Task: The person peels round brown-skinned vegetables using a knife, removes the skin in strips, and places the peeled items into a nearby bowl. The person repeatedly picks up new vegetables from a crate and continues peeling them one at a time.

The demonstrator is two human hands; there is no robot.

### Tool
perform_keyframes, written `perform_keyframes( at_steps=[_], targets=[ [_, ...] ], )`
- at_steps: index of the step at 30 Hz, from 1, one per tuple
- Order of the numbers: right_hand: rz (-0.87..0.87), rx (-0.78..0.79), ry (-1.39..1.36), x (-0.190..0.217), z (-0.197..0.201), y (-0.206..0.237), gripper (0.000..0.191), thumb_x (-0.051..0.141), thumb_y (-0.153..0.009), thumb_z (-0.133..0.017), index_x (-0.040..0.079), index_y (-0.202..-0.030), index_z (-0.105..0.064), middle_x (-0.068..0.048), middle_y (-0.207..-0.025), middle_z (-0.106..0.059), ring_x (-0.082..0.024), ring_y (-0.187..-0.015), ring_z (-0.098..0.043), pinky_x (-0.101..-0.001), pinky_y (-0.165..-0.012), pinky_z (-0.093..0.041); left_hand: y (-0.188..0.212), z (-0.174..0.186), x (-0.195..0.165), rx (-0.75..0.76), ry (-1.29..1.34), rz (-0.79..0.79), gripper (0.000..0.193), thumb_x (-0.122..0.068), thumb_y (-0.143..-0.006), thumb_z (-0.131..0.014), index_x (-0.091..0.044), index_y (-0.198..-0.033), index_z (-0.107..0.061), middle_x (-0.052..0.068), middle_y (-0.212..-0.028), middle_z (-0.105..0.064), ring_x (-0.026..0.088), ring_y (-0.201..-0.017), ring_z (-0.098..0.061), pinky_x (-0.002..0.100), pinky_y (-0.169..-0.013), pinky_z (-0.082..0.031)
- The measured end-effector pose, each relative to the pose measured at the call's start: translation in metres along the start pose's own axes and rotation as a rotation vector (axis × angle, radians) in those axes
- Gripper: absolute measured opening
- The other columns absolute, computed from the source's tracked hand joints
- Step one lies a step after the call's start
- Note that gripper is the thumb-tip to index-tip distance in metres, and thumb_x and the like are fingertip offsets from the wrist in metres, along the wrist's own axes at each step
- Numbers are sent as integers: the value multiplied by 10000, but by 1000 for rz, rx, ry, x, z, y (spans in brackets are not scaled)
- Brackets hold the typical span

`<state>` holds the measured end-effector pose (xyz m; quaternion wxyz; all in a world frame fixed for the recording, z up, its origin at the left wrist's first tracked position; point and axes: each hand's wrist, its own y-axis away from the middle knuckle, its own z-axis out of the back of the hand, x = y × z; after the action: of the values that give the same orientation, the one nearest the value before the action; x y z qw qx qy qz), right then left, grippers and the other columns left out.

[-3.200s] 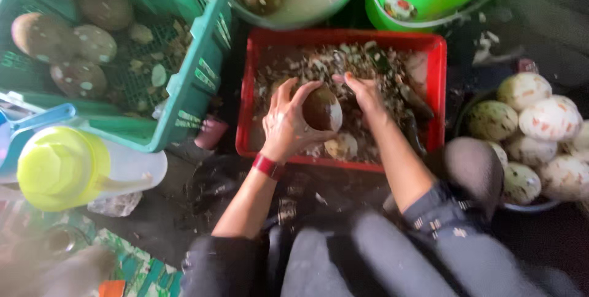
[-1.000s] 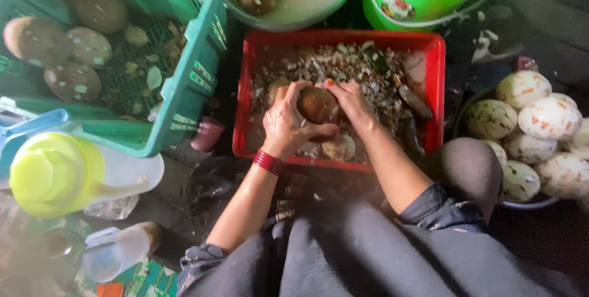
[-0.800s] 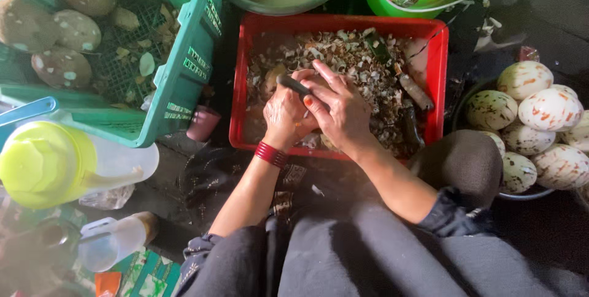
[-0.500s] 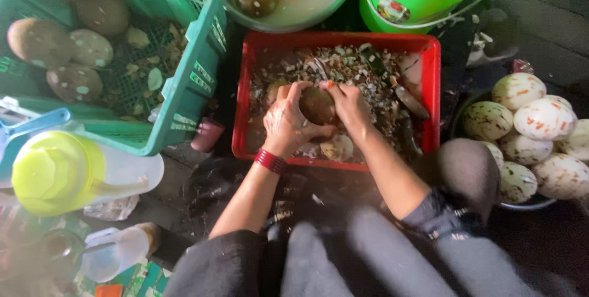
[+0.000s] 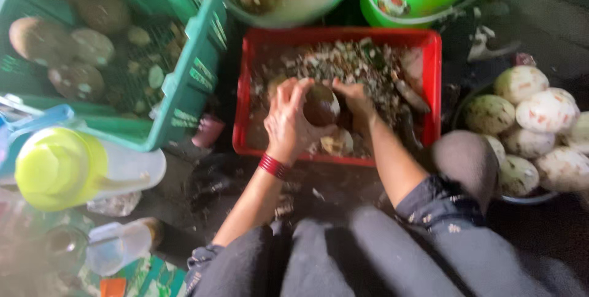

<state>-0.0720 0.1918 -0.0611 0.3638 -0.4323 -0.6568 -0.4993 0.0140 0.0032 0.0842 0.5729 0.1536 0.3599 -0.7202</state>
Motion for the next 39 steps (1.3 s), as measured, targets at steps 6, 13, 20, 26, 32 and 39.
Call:
perform_keyframes(
  at_steps=[6, 13, 20, 26, 32, 39],
  targets=[
    [837, -236, 869, 47, -64, 93, 328, 295, -1065, -572, 52, -1178, -761, -119, -1296, -720, -280, -992, -714, -342, -881, -582, -9, -1, 28, 140, 124, 158, 960, -486, -548, -962, -196, -1375, -570, 130, -1320, -611, 348, -1160, -649, 469, -920, -552],
    [284, -40, 431, 65, -48, 38, 323, 334, -1046, -596, 94, -1182, -764, -148, -1204, -771, -256, -980, -763, -325, -855, -603, -12, -9, 31, 171, 124, 147, 930, -529, -482, -949, -206, -1284, -605, 102, -1214, -671, 322, -1086, -687, 448, -893, -560],
    [728, -179, 961, 51, -57, 78, 400, 383, -1032, -575, 56, -1066, -802, -169, -1450, -627, -269, -1108, -715, -319, -857, -604, -13, -23, 46, 267, -32, 155, 767, -510, -694, -913, -168, -1301, -591, 104, -1195, -664, 296, -1082, -706, 428, -904, -585],
    [177, 41, 402, 21, -19, 20, 393, 365, -1047, -604, 35, -1135, -800, -176, -1244, -680, -252, -1017, -695, -341, -805, -587, -19, -6, 31, 221, 86, 94, 914, -434, -454, -975, -170, -1247, -607, 122, -1165, -660, 336, -1053, -677, 467, -876, -547],
    [-224, 77, -92, 16, 0, 2, 349, 347, -957, -649, 62, -1121, -765, -76, -994, -748, -177, -805, -705, -353, -703, -579, -15, 2, 8, 101, 73, 74, 901, -444, -491, -967, -188, -1267, -588, 129, -1173, -651, 357, -1082, -666, 454, -900, -555],
    [874, -111, 978, 65, -61, 86, 347, 331, -999, -644, 87, -1221, -752, -115, -1342, -740, -173, -1019, -731, -316, -911, -593, -5, -8, 42, 114, 150, 126, 877, -463, -644, -915, -194, -1399, -558, 118, -1288, -662, 351, -1168, -659, 451, -934, -548]
  ],
)
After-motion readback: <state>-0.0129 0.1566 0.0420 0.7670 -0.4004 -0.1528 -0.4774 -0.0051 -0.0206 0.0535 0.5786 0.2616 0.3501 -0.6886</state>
